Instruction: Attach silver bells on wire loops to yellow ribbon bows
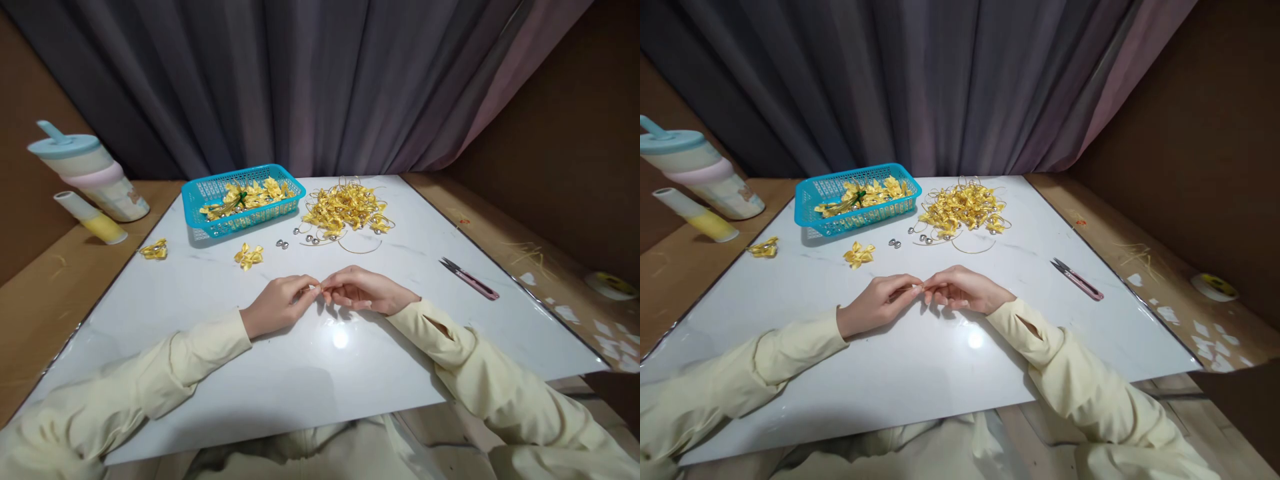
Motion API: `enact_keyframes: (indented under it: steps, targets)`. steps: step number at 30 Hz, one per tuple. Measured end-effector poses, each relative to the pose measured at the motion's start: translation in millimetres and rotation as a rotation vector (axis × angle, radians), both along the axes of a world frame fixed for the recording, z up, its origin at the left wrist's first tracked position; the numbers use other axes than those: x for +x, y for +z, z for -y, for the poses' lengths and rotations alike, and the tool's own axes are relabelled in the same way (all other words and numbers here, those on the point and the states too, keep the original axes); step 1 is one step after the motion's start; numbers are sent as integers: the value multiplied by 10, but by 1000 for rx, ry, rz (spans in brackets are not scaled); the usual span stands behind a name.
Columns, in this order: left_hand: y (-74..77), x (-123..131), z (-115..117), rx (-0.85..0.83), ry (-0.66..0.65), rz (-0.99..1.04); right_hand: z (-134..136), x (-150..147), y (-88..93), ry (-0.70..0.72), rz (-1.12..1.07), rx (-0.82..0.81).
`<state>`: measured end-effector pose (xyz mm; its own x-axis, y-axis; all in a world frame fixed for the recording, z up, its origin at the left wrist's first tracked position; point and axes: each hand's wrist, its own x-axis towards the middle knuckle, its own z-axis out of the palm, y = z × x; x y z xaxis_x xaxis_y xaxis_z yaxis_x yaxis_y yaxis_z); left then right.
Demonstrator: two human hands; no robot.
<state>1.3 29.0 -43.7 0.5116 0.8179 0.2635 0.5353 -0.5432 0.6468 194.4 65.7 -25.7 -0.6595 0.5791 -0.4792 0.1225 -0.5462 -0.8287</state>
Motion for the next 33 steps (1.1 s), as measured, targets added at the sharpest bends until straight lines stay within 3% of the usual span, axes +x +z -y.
enact_keyframes:
  steps: [20, 33]
  targets:
    - [-100, -24, -1, 263, -82, -155, 16, 1, -7, 52, 9, 45]
    - [-111, -27, 7, 312, -79, -173, 1, 34, -41, 58, 8, 108]
